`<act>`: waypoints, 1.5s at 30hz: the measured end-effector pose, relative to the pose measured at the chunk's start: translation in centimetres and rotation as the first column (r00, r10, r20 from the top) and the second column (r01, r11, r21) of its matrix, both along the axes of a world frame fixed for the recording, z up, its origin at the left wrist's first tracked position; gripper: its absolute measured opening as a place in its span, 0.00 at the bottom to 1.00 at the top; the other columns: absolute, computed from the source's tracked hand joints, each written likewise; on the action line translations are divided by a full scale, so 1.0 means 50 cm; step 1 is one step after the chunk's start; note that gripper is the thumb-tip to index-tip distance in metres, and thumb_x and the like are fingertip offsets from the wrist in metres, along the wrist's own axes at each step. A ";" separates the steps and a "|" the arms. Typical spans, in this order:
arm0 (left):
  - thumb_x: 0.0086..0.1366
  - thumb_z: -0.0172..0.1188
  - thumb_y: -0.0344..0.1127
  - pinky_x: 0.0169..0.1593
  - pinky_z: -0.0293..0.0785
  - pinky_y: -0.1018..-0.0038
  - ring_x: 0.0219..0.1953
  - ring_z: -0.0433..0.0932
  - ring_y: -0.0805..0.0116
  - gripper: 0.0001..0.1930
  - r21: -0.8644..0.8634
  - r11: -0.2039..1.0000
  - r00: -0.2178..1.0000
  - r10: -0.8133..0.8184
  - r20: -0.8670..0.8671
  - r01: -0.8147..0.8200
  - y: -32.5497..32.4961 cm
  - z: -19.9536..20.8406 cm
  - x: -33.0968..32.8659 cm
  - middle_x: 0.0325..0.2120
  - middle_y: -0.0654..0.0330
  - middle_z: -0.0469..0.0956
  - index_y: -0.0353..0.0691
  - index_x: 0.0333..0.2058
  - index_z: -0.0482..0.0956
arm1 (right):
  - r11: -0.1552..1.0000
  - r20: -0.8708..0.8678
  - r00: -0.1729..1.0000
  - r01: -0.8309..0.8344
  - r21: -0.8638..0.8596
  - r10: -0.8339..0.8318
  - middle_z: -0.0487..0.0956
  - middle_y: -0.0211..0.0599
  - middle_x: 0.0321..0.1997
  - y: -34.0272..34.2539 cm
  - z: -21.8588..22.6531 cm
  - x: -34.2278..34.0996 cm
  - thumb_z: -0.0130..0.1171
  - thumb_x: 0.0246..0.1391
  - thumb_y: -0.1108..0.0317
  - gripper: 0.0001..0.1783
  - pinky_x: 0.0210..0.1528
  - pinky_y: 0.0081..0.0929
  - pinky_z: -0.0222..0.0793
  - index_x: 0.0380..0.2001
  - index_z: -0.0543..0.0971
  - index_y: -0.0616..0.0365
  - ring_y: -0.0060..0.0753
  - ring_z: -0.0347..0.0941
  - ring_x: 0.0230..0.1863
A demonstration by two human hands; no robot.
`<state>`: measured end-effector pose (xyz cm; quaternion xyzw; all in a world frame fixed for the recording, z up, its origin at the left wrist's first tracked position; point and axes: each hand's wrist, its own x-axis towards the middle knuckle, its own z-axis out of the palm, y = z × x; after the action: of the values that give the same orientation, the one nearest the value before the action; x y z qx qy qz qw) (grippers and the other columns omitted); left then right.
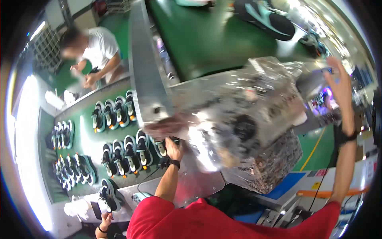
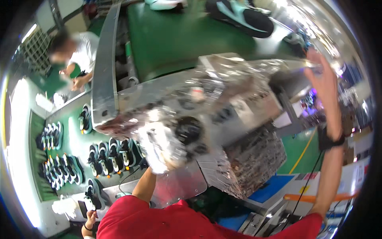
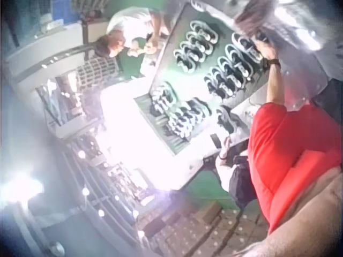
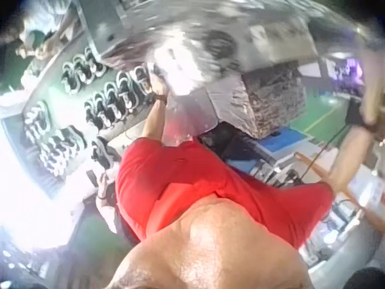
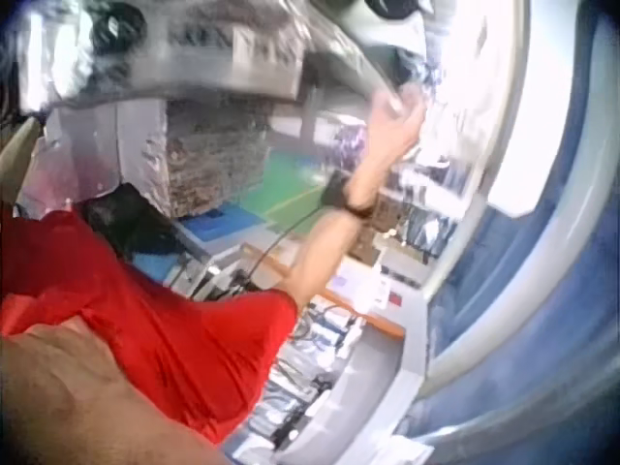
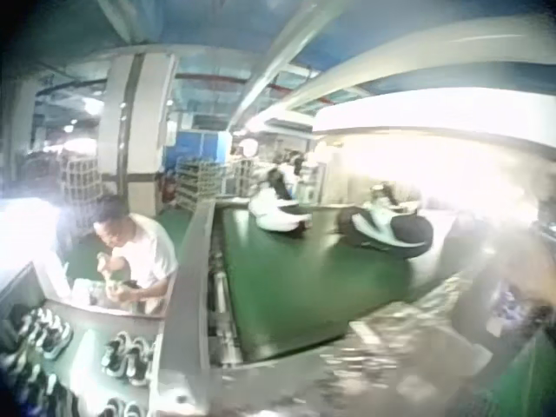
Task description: Manually assemble shoes by feeding them into an automated lasting machine and moving them between conveyor belts.
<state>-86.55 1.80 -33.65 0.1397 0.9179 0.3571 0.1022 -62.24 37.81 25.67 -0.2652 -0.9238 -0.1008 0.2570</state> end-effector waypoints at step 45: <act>0.60 0.63 0.33 0.54 0.71 0.71 0.50 0.73 0.65 0.39 0.889 -0.309 -0.758 -0.650 0.061 0.337 -0.312 0.770 1.404 0.52 0.52 0.71 0.31 0.65 0.51 | 0.606 -0.724 -0.454 0.400 -0.687 -0.520 0.76 0.30 0.47 -1.280 -0.397 1.086 0.71 0.36 0.71 0.35 0.56 0.23 0.65 0.53 0.72 0.60 0.23 0.69 0.49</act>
<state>-16.34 -13.78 4.86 0.6099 0.0674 0.2433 0.7512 -7.93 -26.21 5.81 -0.6302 -0.1806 0.0652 0.7523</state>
